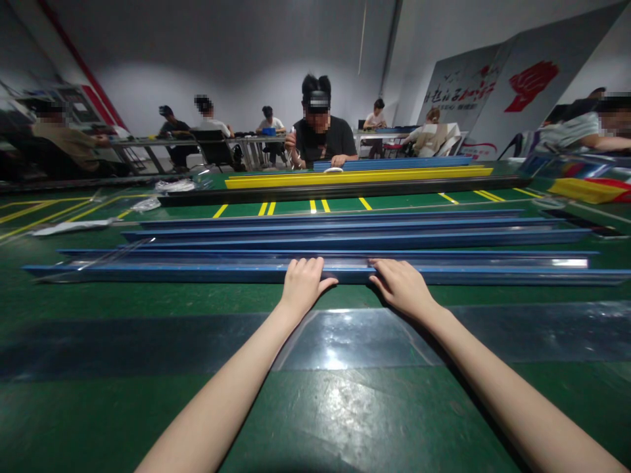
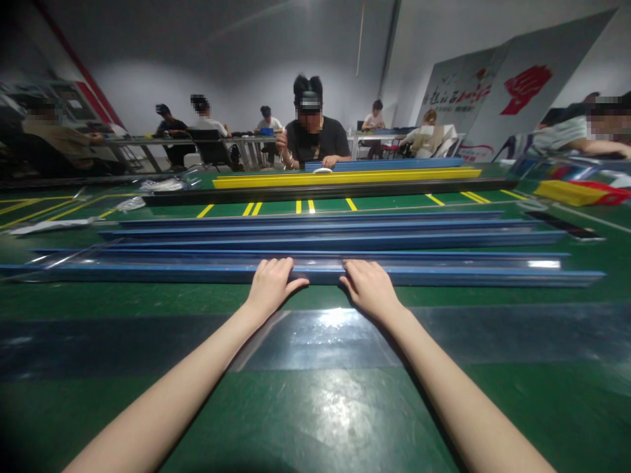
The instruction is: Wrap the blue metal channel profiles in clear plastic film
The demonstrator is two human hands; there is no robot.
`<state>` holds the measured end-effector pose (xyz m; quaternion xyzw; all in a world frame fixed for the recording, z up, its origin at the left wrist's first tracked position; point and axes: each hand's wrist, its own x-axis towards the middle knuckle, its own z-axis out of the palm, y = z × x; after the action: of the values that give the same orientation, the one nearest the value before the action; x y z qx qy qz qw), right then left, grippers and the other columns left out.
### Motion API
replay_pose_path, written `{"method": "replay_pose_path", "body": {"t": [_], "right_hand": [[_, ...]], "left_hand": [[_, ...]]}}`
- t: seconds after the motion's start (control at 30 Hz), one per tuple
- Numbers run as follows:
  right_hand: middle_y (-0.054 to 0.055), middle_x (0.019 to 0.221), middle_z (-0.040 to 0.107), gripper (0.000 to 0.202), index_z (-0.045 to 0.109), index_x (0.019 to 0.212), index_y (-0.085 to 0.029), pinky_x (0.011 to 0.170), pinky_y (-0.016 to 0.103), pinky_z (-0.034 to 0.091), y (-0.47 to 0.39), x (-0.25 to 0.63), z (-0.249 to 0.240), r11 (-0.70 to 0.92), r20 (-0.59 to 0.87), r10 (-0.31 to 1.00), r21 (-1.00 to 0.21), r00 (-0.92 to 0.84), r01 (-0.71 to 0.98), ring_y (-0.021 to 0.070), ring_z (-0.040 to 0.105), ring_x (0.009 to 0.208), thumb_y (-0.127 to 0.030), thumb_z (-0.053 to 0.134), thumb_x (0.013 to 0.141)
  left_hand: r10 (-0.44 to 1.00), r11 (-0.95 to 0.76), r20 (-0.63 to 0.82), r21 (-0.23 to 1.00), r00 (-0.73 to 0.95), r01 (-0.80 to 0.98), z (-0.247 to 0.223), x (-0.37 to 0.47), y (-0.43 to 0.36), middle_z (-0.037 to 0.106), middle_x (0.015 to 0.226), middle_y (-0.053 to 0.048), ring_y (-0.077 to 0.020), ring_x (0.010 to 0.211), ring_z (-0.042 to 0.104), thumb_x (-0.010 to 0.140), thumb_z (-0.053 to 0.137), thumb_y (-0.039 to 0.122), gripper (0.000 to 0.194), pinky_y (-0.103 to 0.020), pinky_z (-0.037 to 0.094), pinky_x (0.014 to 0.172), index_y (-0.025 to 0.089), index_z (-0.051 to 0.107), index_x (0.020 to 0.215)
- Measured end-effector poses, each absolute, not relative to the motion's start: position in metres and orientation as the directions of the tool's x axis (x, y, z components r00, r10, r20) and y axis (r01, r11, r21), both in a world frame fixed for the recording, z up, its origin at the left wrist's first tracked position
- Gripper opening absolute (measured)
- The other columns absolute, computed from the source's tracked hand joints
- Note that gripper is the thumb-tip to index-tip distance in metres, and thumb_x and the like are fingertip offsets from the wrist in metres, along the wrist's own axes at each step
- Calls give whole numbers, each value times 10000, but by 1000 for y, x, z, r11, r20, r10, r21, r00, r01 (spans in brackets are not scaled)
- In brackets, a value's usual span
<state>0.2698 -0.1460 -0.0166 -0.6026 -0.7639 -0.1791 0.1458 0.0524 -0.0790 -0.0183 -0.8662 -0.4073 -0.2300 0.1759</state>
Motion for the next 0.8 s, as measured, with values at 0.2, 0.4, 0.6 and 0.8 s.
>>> {"method": "replay_pose_path", "body": {"t": [0.2, 0.4, 0.6, 0.8], "right_hand": [[110, 1108, 613, 323, 530, 1075, -134, 768, 306, 356, -147, 269, -15, 192, 427, 878, 99, -216, 976, 221, 548, 1002, -325, 347, 890], [113, 1110, 612, 316, 528, 1087, -128, 763, 308, 357, -147, 268, -13, 187, 410, 889, 85, -205, 979, 223, 547, 1006, -302, 362, 882], [118, 1098, 615, 295, 526, 1087, -140, 755, 306, 356, -146, 269, -14, 192, 416, 886, 77, -207, 978, 219, 552, 989, -278, 380, 871], [121, 1076, 621, 267, 535, 1061, -135, 736, 302, 352, -145, 269, -14, 197, 407, 890, 67, -207, 978, 217, 554, 978, -254, 400, 863]], "left_hand": [[634, -600, 536, -114, 557, 792, -17, 52, -78, 616, 734, -45, -203, 720, 546, 752, 503, 570, 418, -307, 299, 658, 158, 544, 811], [644, -597, 527, -108, 555, 795, -15, 52, -80, 622, 738, -59, -210, 728, 549, 756, 508, 562, 409, -307, 297, 660, 159, 546, 817], [643, -601, 524, -108, 559, 792, -16, 51, -81, 621, 757, -66, -220, 745, 539, 768, 505, 551, 396, -318, 298, 667, 165, 555, 837], [617, -622, 534, -119, 578, 774, -19, 51, -80, 620, 799, -64, -225, 785, 531, 787, 493, 531, 381, -324, 293, 680, 168, 555, 882]]}}
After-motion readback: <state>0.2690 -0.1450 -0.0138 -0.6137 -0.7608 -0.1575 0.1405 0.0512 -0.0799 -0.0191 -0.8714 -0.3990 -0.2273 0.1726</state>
